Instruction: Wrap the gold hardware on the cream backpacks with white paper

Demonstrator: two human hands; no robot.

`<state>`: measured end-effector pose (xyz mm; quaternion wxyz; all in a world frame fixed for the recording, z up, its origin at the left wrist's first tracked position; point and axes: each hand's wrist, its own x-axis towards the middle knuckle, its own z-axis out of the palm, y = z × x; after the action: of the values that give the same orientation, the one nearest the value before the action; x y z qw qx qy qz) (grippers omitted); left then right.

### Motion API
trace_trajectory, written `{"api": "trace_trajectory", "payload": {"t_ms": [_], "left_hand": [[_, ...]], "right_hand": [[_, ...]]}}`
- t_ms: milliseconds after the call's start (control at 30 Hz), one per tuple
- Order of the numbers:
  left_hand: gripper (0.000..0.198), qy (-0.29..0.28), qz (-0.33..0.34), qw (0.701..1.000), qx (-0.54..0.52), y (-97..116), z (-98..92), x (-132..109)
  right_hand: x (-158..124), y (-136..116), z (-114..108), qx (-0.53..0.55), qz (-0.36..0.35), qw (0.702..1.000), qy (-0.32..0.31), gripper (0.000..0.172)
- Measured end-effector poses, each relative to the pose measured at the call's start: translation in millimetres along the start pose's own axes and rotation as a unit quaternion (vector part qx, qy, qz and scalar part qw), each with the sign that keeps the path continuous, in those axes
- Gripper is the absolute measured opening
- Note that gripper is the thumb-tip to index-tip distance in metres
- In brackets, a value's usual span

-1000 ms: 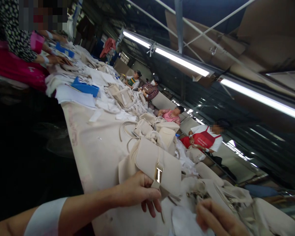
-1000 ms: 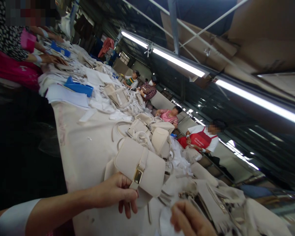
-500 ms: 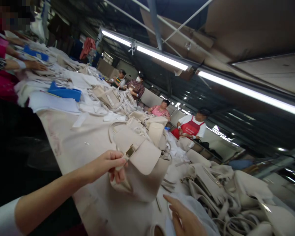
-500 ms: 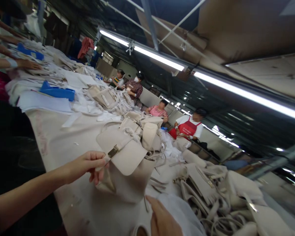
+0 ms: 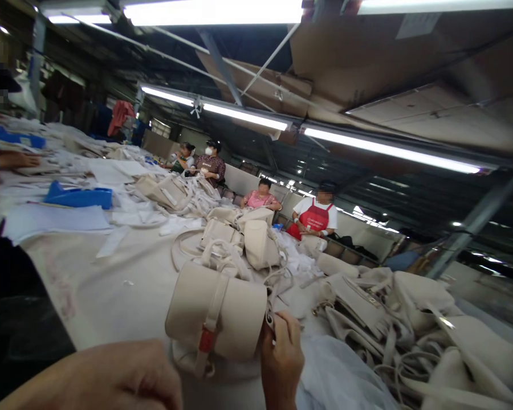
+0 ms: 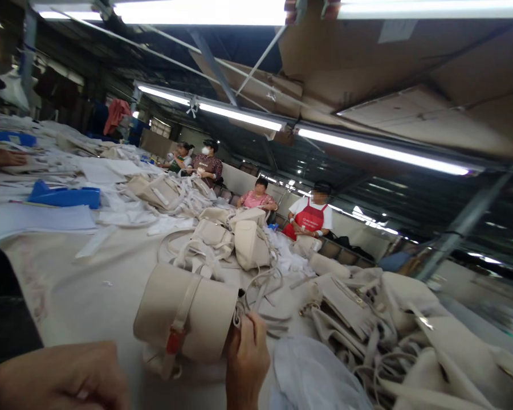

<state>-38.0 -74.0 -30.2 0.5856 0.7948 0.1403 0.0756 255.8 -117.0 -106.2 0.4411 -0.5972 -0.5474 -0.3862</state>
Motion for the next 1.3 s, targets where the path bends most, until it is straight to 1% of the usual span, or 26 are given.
{"api": "trace_trajectory", "payload": {"t_ms": [33, 67, 100, 133, 200, 233, 267, 333, 367, 433, 500, 567, 600, 633, 667, 700, 733, 767, 800, 833, 867, 900, 967, 1100, 1233, 1300], "left_hand": [[0.025, 0.008, 0.043, 0.998, 0.043, 11.7, -0.7, 5.1], [0.028, 0.043, 0.091, 0.990, 0.100, 21.6, -0.7, 14.6], [0.028, 0.087, 0.140, 0.973, 0.161, 29.4, -0.2, 28.3], [0.028, 0.127, 0.188, 0.950, 0.214, 35.0, 0.9, 45.3], [0.030, 0.195, 0.262, 0.891, 0.316, 40.8, 4.1, 85.4], [0.029, 0.206, 0.267, 0.862, 0.379, 41.9, 5.9, 106.3], [0.025, 0.206, 0.254, 0.834, 0.445, 42.4, 7.7, 126.4], [0.023, 0.194, 0.202, 0.784, 0.553, 42.7, 10.8, 161.3], [0.025, 0.175, 0.177, 0.768, 0.590, 43.0, 11.9, 175.1], [0.023, 0.135, 0.129, 0.757, 0.626, 43.9, 12.3, 195.1], [0.015, 0.114, 0.096, 0.766, 0.626, 44.2, 9.8, 205.2], [0.010, 0.121, 0.080, 0.777, 0.612, 41.2, 4.9, 207.0], [0.008, 0.132, 0.083, 0.792, 0.591, 37.5, 2.1, 205.4], [0.008, 0.144, 0.090, 0.814, 0.555, 32.0, -0.2, 202.3], [0.008, 0.152, 0.099, 0.844, 0.505, 24.8, -1.6, 198.1], [0.008, 0.155, 0.109, 0.875, 0.445, 16.2, -1.7, 193.2], [0.008, 0.154, 0.117, 0.903, 0.384, 6.7, -0.3, 187.9], [0.009, 0.149, 0.124, 0.923, 0.333, -3.1, 2.7, 182.4], [0.010, 0.139, 0.130, 0.935, 0.301, -12.3, 7.1, 177.0], [0.011, 0.129, 0.136, 0.942, 0.279, -20.4, 12.7, 171.8], [0.012, 0.120, 0.140, 0.947, 0.264, -27.1, 18.9, 167.1], [0.013, 0.112, 0.144, 0.951, 0.251, -32.3, 25.3, 162.8], [0.015, 0.097, 0.147, 0.958, 0.226, -39.8, 37.2, 155.4], [0.010, 0.088, 0.142, 0.971, 0.170, -57.3, 54.1, 143.4], [0.008, 0.109, 0.136, 0.975, 0.137, -83.4, 65.1, 134.8], [0.008, 0.106, 0.144, 0.973, 0.145, -92.0, 67.7, 132.0]], "right_hand": [[-5.3, -3.2, -0.9, 0.003, 0.001, 1.000, 0.013, 0.029], [-10.0, -6.3, -1.5, 0.010, 0.000, 1.000, 0.020, 0.027], [-14.1, -9.3, -1.5, 0.019, 0.003, 1.000, 0.024, 0.024], [-17.8, -12.1, -1.0, 0.029, 0.010, 0.999, 0.029, 0.023], [-24.6, -16.6, 1.6, 0.047, 0.030, 0.998, 0.036, 0.023], [-27.7, -18.2, 3.3, 0.051, 0.039, 0.997, 0.039, 0.024], [-30.7, -19.2, 4.9, 0.052, 0.046, 0.997, 0.043, 0.025], [-35.4, -19.7, 7.7, 0.045, 0.047, 0.996, 0.052, 0.027], [-37.0, -19.2, 8.5, 0.040, 0.049, 0.996, 0.059, 0.028], [-38.4, -17.7, 9.1, 0.041, 0.046, 0.996, 0.060, 0.028], [-38.8, -16.7, 8.8, 0.066, 0.053, 0.995, 0.047, 0.028], [-40.5, -17.2, 8.6, 0.116, 0.084, 0.989, 0.039, 0.030], [-42.6, -18.1, 8.8, 0.150, 0.111, 0.982, 0.041, 0.030], [-45.8, -19.1, 9.2, 0.189, 0.144, 0.970, 0.043, 0.030], [-49.9, -20.2, 9.8, 0.234, 0.185, 0.954, 0.042, 0.029], [-54.6, -21.3, 10.3, 0.279, 0.236, 0.930, 0.041, 0.028], [-59.7, -22.1, 10.4, 0.321, 0.297, 0.898, 0.043, 0.030], [-64.4, -22.8, 9.9, 0.354, 0.363, 0.861, 0.044, 0.034], [-68.5, -23.1, 8.5, 0.373, 0.427, 0.823, 0.044, 0.040], [-71.6, -23.1, 6.0, 0.379, 0.481, 0.790, 0.039, 0.046], [-73.4, -22.7, 2.5, 0.374, 0.522, 0.766, 0.028, 0.052], [-74.1, -22.0, -1.9, 0.366, 0.547, 0.752, 0.010, 0.058], [-73.1, -20.4, -12.3, 0.360, 0.570, 0.738, -0.022, 0.064], [-74.7, -20.2, -33.6, 0.390, 0.583, 0.712, -0.040, 0.071], [-92.9, -26.4, -51.4, 0.401, 0.594, 0.685, -0.128, 0.070], [-103.6, -29.3, -58.7, 0.398, 0.604, 0.675, -0.147, 0.069]]}}
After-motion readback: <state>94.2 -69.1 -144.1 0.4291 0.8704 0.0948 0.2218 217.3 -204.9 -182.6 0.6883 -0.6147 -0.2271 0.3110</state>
